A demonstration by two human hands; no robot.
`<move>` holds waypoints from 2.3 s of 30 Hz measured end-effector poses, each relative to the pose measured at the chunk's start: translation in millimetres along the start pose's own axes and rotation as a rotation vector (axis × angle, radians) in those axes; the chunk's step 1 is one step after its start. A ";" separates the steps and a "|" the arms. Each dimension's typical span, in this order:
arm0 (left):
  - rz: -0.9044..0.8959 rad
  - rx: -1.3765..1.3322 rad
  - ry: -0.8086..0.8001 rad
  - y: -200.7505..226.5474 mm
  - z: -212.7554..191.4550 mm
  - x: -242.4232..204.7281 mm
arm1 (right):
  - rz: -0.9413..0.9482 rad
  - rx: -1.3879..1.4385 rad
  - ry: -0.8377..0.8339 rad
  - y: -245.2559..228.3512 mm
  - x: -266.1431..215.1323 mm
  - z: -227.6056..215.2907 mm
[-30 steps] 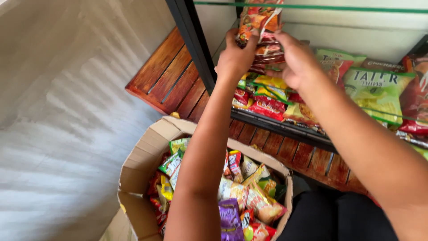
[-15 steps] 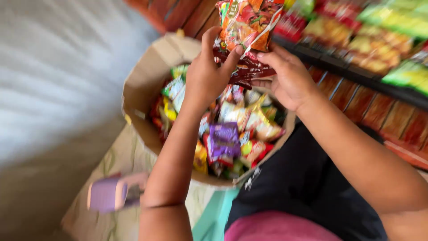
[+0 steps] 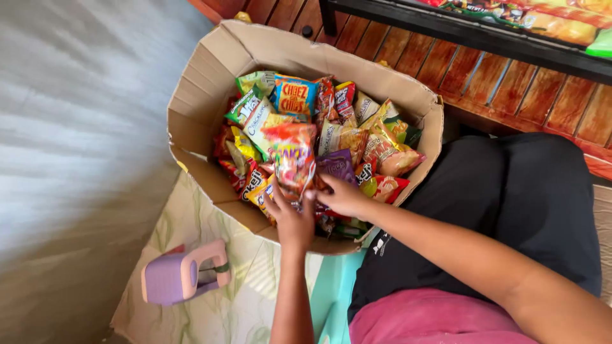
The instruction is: Organizing and stocking various snack bags from a cardboard box onto glass display shelves.
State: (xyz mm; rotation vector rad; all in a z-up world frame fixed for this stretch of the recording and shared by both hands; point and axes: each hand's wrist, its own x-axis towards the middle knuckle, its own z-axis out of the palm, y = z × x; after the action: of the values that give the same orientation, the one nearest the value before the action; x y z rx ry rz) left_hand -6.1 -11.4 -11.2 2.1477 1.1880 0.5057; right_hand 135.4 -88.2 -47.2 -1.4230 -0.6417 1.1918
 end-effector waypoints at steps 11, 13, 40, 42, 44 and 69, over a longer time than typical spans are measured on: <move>-0.207 0.220 -0.303 23.7 51.1 33.5 | -0.027 -0.792 0.019 56.8 39.2 -89.3; -0.198 0.251 -0.301 -0.9 76.9 41.1 | 0.025 -0.817 -0.055 67.9 49.1 -88.9; 0.008 0.232 -0.186 90.8 114.6 125.6 | -0.724 -0.540 0.852 -95.7 -52.7 -262.1; 0.491 -0.176 0.000 137.0 146.2 111.8 | -0.594 -0.204 1.219 -115.4 -100.8 -296.8; 0.485 -0.323 -0.148 220.5 162.8 90.2 | -0.623 -0.272 1.375 -101.2 -140.2 -337.1; 0.150 -0.569 -0.689 467.4 374.4 22.7 | -0.507 -0.670 1.327 -154.1 -215.4 -508.7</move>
State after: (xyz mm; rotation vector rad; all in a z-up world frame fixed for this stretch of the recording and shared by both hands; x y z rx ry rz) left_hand 514.6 -304.4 34.2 1.6933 0.4311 0.1088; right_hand 560.3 -444.2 100.0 -2.0251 -0.3654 -0.5148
